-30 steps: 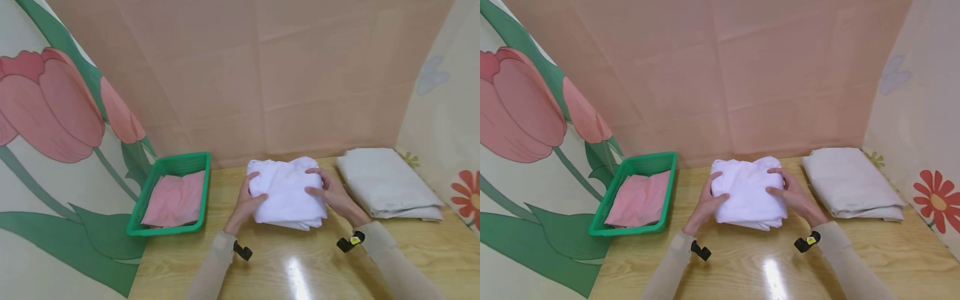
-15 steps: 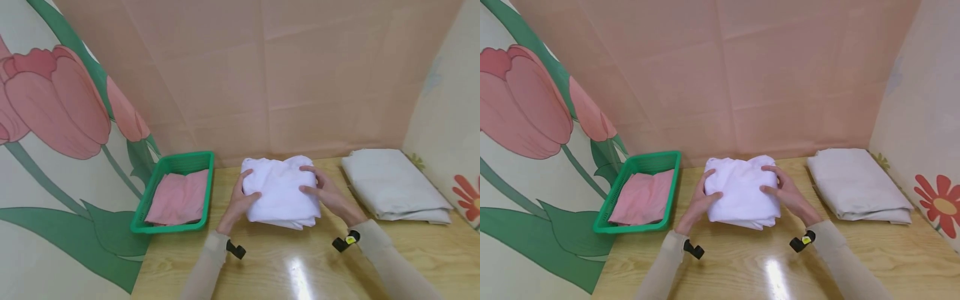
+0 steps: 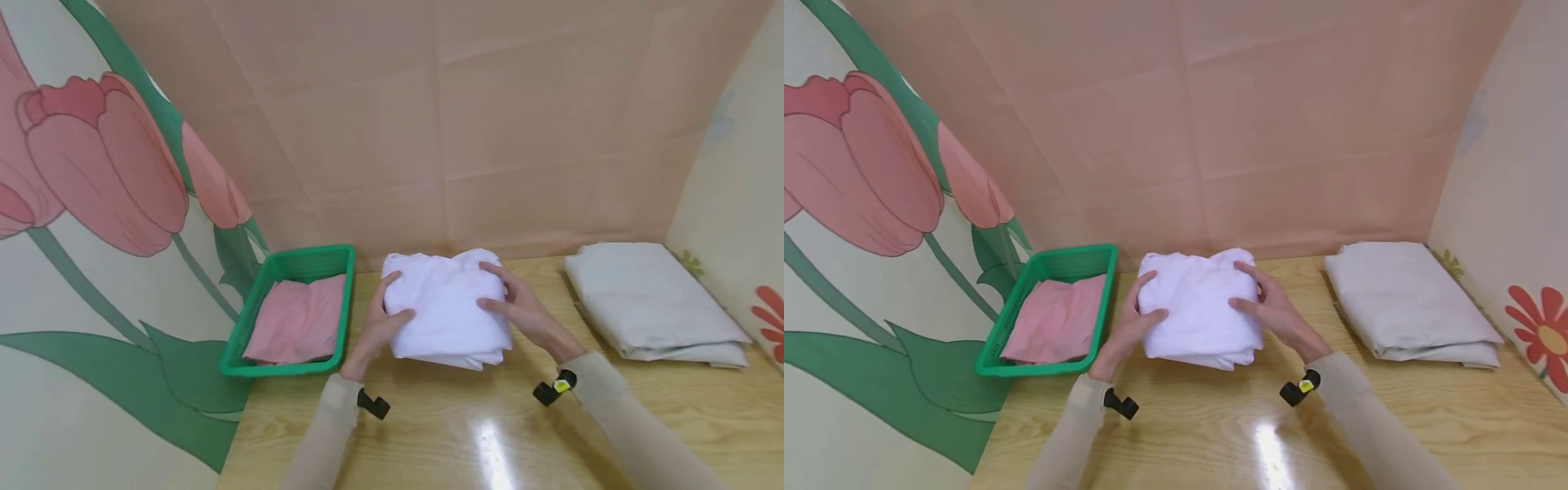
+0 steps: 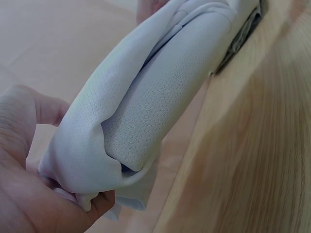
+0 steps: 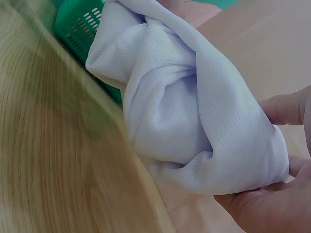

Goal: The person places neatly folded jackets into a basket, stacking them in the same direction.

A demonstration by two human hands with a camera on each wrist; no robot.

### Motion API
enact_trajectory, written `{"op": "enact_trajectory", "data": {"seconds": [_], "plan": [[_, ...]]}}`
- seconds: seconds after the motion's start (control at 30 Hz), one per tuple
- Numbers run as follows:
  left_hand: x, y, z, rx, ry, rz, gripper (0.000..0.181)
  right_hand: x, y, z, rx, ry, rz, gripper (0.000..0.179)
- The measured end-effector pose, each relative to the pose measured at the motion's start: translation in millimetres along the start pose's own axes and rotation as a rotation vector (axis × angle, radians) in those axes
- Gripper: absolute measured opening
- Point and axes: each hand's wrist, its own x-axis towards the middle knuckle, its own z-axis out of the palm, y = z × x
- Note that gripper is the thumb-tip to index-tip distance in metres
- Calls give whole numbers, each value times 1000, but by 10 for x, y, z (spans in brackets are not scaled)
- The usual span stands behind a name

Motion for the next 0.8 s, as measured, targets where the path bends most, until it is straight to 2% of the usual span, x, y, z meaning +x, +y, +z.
{"op": "enact_trajectory", "data": {"seconds": [0.33, 0.57, 0.8], "plan": [[-8, 50, -215, 45, 33, 16, 82, 126, -103, 149, -21, -19, 6, 78], [-6, 134, -384, 66, 55, 62, 82, 233, -179, 292, 20, -22, -3, 78], [20, 164, -558, 84, 54, 47, 82, 323, -244, 409, 34, -35, 8, 77]]}}
